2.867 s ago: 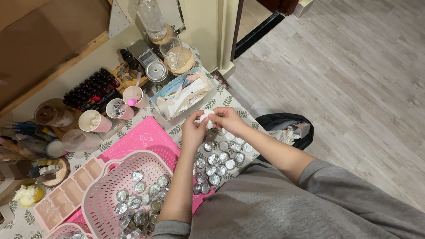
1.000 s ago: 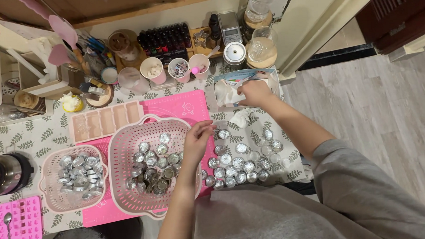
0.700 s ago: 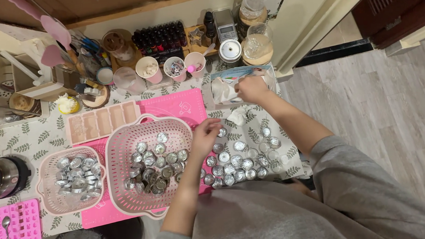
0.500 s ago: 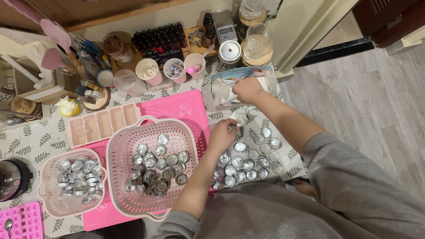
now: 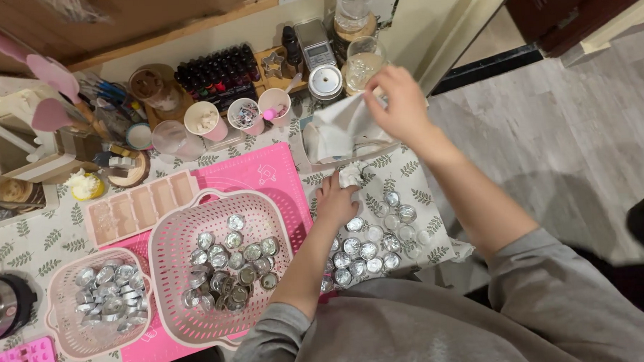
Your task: Cleaning small metallic candle holders with a paper towel.
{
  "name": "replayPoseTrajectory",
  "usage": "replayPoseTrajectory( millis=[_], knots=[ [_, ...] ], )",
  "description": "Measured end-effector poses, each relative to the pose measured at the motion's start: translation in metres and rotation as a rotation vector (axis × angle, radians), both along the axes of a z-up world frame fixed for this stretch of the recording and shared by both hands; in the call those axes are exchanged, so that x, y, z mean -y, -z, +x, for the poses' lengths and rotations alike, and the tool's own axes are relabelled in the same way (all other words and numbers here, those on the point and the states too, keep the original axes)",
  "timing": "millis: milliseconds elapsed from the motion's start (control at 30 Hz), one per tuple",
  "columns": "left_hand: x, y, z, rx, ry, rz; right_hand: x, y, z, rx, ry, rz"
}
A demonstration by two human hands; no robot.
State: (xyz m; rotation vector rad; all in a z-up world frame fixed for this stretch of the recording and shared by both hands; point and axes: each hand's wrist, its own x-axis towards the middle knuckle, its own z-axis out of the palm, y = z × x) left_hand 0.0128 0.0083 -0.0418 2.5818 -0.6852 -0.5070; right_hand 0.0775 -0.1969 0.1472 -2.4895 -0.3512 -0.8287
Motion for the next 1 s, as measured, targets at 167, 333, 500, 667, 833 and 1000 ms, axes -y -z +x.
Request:
replayPoseTrajectory(
  millis=[167,333,500,667,833,1000],
  knots=[
    [0.01,0.011,0.0,0.001,0.045,0.011,0.017,-0.046,-0.023,0.053,0.042,0.211],
    [0.014,0.01,-0.003,-0.033,0.075,-0.033,0.041,-0.067,-0.046,0.088,0.033,0.409],
    [0.012,0.002,-0.005,-0.056,0.074,-0.074,0.055,-0.083,-0.063,-0.075,-0.09,0.919],
    [0.009,-0.022,-0.004,-0.047,0.047,-0.152,0.054,-0.09,-0.072,-0.056,-0.107,0.881],
    [0.013,-0.044,0.01,-0.289,-0.032,-0.435,0.05,-0.087,-0.075,-0.114,-0.16,1.058],
    [0.014,-0.096,0.028,-0.597,-0.045,-1.459,0.037,-0.076,-0.07,-0.293,-0.192,1.279]
  ],
)
